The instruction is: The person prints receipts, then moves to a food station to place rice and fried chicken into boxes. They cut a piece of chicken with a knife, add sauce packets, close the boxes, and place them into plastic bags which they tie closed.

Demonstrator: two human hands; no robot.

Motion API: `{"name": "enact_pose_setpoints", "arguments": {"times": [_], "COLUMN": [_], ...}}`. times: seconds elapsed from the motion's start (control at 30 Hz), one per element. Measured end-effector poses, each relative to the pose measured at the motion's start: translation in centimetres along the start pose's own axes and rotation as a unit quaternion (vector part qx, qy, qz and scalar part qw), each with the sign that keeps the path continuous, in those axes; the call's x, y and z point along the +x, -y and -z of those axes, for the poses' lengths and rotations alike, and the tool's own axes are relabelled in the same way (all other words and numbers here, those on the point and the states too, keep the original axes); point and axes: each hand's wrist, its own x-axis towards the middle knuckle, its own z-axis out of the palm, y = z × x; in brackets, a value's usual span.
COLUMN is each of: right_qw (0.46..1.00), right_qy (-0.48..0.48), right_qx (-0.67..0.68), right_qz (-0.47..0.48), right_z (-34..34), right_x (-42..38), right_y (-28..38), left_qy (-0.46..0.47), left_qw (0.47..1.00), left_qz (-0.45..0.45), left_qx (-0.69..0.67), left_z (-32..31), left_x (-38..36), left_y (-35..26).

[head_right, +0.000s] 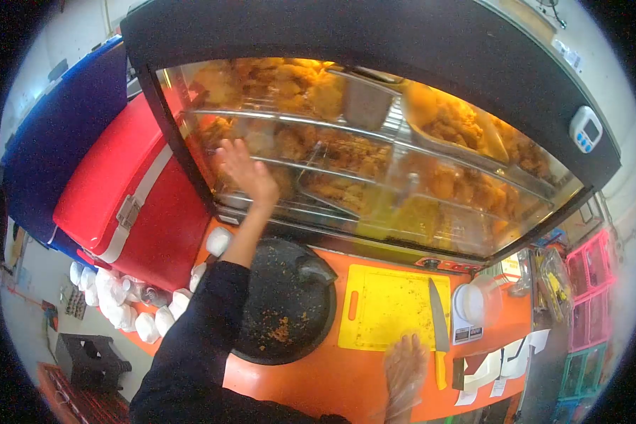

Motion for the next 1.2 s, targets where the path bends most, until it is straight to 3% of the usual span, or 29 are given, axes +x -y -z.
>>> {"name": "enact_pose_setpoints", "arguments": {"times": [0.03, 0.1, 0.13, 0.2, 0.23, 0.27, 0.3, 0.33, 0.37, 0.4, 0.43, 0.47, 0.5, 0.53, 0.57, 0.6, 0.63, 0.67, 0.7, 0.77, 0.8, 0.87, 0.93, 1.0, 1.03, 1.13, 1.2], "right_qw": [1.000, 0.986, 0.963, 0.879, 0.817, 0.703, 0.567, 0.504, 0.437, 0.414, 0.331, 0.438, 0.451, 0.461, 0.456, 0.409, 0.395, 0.380, 0.382, 0.362, 0.361, 0.575, 0.481, 0.351, 0.324, 0.364, 0.410], "right_qy": [-0.005, 0.080, 0.133, 0.227, 0.269, 0.350, 0.420, 0.377, 0.329, 0.333, 0.326, 0.262, 0.233, 0.191, 0.160, 0.109, 0.125, 0.140, 0.143, 0.114, 0.115, 0.085, 0.106, 0.208, 0.261, 0.445, 0.494], "right_qx": [-0.004, -0.137, -0.206, -0.364, -0.450, -0.542, -0.617, -0.661, -0.695, -0.658, -0.665, -0.695, -0.818, -0.804, -0.831, -0.848, -0.843, -0.837, -0.838, -0.771, -0.772, -0.724, -0.723, -0.607, -0.614, -0.712, -0.693], "right_qz": [-0.004, 0.050, 0.114, 0.210, 0.241, 0.299, 0.348, 0.409, 0.467, 0.534, 0.585, 0.506, 0.272, 0.324, 0.276, 0.318, 0.343, 0.367, 0.363, 0.511, 0.510, 0.372, 0.485, 0.682, 0.671, 0.404, 0.328], "right_z": [-2.0, -6.7, -9.5, -15.5, -18.5, -21.6, -24.5, -27.5, -30.4, -32.4, -34.0, -36.8, -41.0, -40.8, -41.3, -41.8, -42.2, -42.4, -41.7, -39.4, -39.5, -39.2, -35.4, -29.2, -25.9, -16.6, -12.1], "right_x": [0.0, 0.7, 1.0, 1.1, 1.3, 2.0, 2.8, 3.1, 3.7, 6.3, 11.7, 9.8, 10.2, 13.6, 16.0, 20.9, 20.7, 20.5, 22.5, 27.7, 25.1, 16.0, 12.4, 10.7, 9.4, 5.6, 6.5], "right_y": [0.1, 0.4, -0.1, -1.7, -2.4, -3.1, -3.8, -5.4, -7.2, -8.7, -10.4, -10.0, -8.9, -10.3, -11.5, -12.9, -12.5, -12.2, -12.4, -13.4, -12.6, -10.4, -11.0, -13.0, -14.5, -19.1, -21.9], "left_qy": [0.016, 0.032, 0.029, 0.131, 0.318, 0.491, 0.450, 0.399, 0.453, 0.504, 0.526, 0.500, 0.496, 0.472, 0.426, 0.406, 0.359, 0.367, 0.396, 0.492, 0.489, 0.434, 0.344, 0.231, 0.176, 0.085, 0.046], "left_qw": [1.000, 0.999, 0.999, 0.987, 0.935, 0.844, 0.825, 0.789, 0.787, 0.780, 0.705, 0.754, 0.759, 0.745, 0.760, 0.806, 0.840, 0.849, 0.879, 0.801, 0.787, 0.785, 0.785, 0.782, 0.779, 0.765, 0.754], "left_qz": [0.000, -0.012, -0.025, -0.034, -0.067, -0.101, -0.112, -0.124, -0.086, -0.048, 0.127, 0.096, 0.102, 0.190, 0.235, 0.259, 0.255, 0.213, 0.173, 0.321, 0.364, 0.440, 0.515, 0.578, 0.601, 0.635, 0.650], "left_qx": [0.004, -0.001, -0.010, -0.090, -0.142, -0.189, -0.323, -0.450, -0.411, -0.368, -0.458, -0.415, -0.408, -0.431, -0.431, -0.344, -0.317, -0.315, -0.202, -0.117, -0.095, -0.046, -0.002, 0.030, 0.036, 0.062, 0.081], "left_z": [-0.5, -1.9, -2.6, -3.7, -1.7, 0.5, 0.8, 1.1, 2.6, 4.7, 8.4, 12.1, 17.1, 21.0, 25.1, 29.0, 32.4, 36.2, 40.3, 47.3, 49.3, 51.6, 52.1, 51.4, 50.8, 47.6, 47.1], "left_x": [-0.8, -2.7, -3.7, -6.9, -5.9, -4.7, -6.1, -8.1, -9.6, -11.3, -12.0, -13.1, -12.8, -13.6, -14.1, -16.7, -18.8, -22.7, -27.7, -28.8, -29.7, -31.6, -33.6, -35.1, -35.4, -31.5, -30.9], "left_y": [-1.1, -4.1, -6.0, -9.2, -10.7, -12.1, -12.3, -12.4, -12.4, -12.6, -12.0, -11.0, -10.0, -9.4, -8.6, -7.8, -6.5, -4.5, -2.3, -3.6, -3.7, -4.2, -4.6, -4.3, -4.1, -4.2, -4.0]}}
